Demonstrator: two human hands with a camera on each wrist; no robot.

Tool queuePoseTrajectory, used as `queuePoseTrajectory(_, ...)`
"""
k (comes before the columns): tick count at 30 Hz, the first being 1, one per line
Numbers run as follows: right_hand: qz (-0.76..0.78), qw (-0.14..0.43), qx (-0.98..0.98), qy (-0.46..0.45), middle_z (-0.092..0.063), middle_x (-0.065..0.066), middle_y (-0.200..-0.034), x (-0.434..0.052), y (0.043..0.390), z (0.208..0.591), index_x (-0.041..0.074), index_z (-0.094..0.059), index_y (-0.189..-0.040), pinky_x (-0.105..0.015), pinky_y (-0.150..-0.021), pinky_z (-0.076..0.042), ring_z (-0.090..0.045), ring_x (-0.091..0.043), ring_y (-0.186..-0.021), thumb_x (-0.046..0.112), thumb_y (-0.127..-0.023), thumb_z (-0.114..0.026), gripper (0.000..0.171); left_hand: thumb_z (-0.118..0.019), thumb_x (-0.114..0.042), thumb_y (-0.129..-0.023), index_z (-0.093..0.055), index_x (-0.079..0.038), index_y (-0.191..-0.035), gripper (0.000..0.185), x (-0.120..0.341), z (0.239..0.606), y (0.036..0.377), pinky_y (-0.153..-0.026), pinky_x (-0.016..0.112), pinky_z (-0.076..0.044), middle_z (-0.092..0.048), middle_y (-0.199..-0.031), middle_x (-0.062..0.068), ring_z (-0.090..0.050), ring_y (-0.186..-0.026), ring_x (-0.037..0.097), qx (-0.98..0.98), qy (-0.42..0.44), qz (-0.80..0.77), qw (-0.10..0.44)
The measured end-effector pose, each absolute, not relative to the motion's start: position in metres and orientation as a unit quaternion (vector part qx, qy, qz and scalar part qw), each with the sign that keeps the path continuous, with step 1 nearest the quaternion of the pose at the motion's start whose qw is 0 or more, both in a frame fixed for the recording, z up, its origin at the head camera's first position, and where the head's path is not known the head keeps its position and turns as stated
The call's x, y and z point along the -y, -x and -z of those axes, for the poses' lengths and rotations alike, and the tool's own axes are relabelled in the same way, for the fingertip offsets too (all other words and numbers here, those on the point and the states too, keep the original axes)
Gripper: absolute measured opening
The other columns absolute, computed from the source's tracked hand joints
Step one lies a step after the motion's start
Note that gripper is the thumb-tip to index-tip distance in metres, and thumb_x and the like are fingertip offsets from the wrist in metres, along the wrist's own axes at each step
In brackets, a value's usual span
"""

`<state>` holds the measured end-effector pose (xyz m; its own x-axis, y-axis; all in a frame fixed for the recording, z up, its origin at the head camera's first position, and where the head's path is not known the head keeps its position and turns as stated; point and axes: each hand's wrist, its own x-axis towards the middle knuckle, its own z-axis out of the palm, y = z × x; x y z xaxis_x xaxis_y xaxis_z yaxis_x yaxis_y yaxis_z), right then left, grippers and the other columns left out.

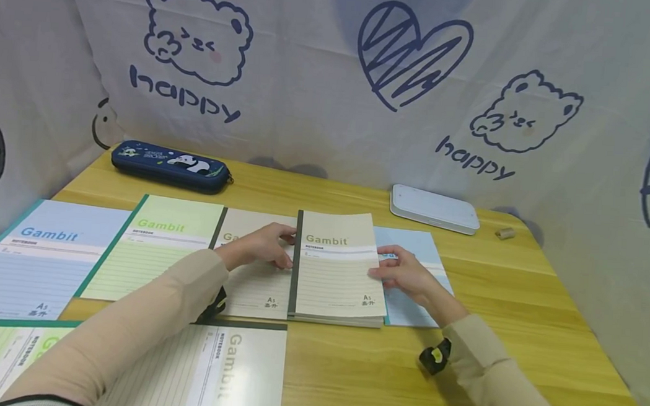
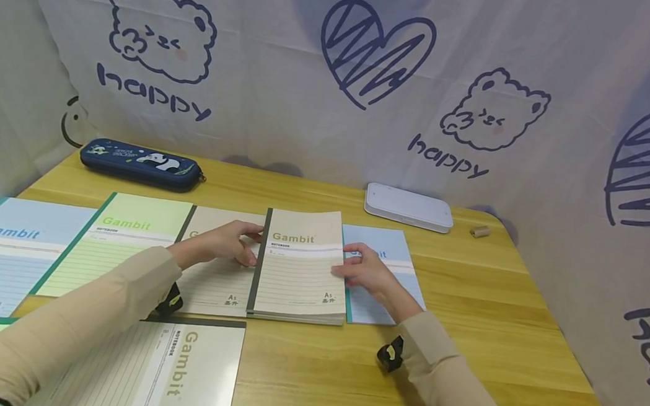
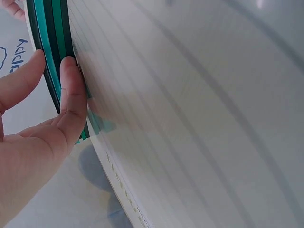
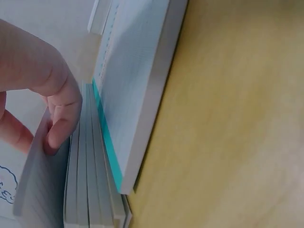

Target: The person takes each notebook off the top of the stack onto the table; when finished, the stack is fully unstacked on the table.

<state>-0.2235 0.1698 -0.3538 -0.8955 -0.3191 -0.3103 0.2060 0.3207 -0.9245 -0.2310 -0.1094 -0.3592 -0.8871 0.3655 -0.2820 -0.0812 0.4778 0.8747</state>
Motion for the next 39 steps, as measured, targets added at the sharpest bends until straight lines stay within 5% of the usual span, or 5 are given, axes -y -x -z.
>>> queuePoseTrajectory(12,0.556,0.239,-0.796,0.026,-0.054,-0.005,-0.081,-0.174,0.224,0.355,-0.012,-0.030,-0.130,-0.021,-0.053,-0.045,-0.053,-0.009,-0.062,-0.005,-0.083,-0.057,0.055,-0.065,0.011,-0.072,-0.024,0.007,-0.137,0.077,0.110,0.361,0.232,-0.067,0.026,-0.050,-0.038,-0.129,0.024,-0.057,-0.071,0.017,-0.830,-0.081,-0.502,0.230)
queuePoseTrajectory(21,0.536,0.228,-0.812,0.035,-0.044,-0.023,-0.119,-0.182,0.224,0.356,-0.008,-0.036,-0.126,-0.028,-0.072,-0.043,-0.049,-0.019,-0.093,0.000,-0.082,-0.058,0.050,-0.067,0.008,-0.071,-0.026,0.000,-0.139,0.080,0.111,0.361,0.231,-0.066,0.027,-0.050,-0.037,-0.131,0.023,-0.057,-0.070,0.018,-0.827,-0.077,-0.507,0.230)
queuePoseTrajectory(30,0.604,0.242,-0.758,0.031,-0.055,-0.004,-0.089,-0.187,0.219,0.353,-0.007,-0.030,-0.128,-0.026,-0.060,-0.047,-0.056,-0.012,-0.072,-0.005,-0.086,-0.050,0.046,-0.069,0.007,-0.070,-0.027,0.001,-0.138,0.080,0.111,0.362,0.233,-0.065,0.028,-0.050,-0.038,-0.130,0.022,-0.056,-0.070,0.019,-0.833,-0.084,-0.499,0.223)
queuePoseTrajectory(39,0.632,0.195,-0.748,0.045,-0.061,0.007,-0.085,-0.205,0.222,0.348,-0.011,-0.021,-0.133,-0.026,-0.060,-0.050,-0.060,-0.009,-0.069,-0.003,-0.091,-0.041,0.047,-0.069,0.007,-0.071,-0.028,0.000,-0.138,0.079,0.109,0.361,0.232,-0.067,0.027,-0.050,-0.038,-0.130,0.021,-0.056,-0.073,0.019,-0.839,-0.079,-0.490,0.222)
